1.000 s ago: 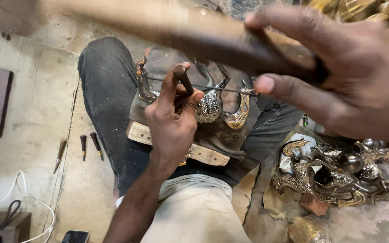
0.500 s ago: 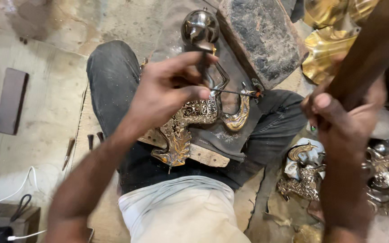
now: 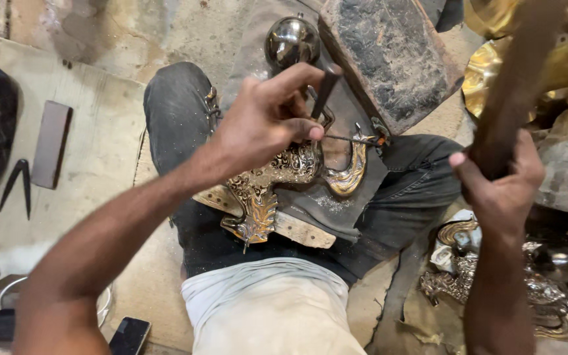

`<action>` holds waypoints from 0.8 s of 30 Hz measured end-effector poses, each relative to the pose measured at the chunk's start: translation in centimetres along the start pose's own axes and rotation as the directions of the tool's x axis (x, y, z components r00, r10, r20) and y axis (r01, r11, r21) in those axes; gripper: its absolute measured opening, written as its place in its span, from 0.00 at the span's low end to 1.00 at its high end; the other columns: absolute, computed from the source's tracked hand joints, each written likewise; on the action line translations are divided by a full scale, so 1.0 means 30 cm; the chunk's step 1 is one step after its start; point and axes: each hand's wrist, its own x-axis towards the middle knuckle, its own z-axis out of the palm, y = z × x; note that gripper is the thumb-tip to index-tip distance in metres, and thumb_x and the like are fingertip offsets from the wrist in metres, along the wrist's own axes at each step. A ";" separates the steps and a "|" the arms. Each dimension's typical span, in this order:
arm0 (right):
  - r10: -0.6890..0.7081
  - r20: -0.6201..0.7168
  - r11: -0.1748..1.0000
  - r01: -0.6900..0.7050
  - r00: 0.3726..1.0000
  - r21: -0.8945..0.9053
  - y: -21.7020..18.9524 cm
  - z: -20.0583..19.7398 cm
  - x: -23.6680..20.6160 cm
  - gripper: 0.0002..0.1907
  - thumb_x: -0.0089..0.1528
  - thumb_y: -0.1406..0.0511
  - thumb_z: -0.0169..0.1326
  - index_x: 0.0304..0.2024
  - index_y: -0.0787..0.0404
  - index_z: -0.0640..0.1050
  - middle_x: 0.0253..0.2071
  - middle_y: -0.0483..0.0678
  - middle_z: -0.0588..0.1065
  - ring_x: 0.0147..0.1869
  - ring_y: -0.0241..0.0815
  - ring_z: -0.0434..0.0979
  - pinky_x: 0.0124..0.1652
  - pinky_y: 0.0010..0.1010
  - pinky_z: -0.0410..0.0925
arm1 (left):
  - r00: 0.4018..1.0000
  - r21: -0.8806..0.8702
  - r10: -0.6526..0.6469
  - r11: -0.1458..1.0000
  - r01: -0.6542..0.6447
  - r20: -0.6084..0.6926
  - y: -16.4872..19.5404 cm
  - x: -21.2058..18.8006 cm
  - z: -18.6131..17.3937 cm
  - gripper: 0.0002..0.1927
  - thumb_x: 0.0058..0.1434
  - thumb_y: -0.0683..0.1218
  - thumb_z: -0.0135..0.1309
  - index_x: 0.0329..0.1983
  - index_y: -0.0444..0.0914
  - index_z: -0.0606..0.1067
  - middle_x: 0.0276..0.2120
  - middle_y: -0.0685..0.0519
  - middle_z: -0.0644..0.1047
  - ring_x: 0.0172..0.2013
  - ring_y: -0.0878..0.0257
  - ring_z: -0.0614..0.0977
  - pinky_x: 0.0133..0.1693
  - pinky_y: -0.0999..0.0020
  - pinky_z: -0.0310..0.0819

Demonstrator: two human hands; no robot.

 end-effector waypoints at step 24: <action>-0.208 0.564 0.549 0.573 0.799 -0.609 -0.381 0.116 0.438 0.18 0.60 0.75 0.60 0.52 0.70 0.75 0.40 0.63 0.79 0.41 0.55 0.82 0.43 0.45 0.77 | 0.992 -0.123 0.050 0.990 -0.064 -0.120 -0.021 -0.036 0.005 0.27 0.63 0.38 0.64 0.64 0.34 0.70 0.31 0.50 0.84 0.31 0.69 0.87 0.31 0.74 0.85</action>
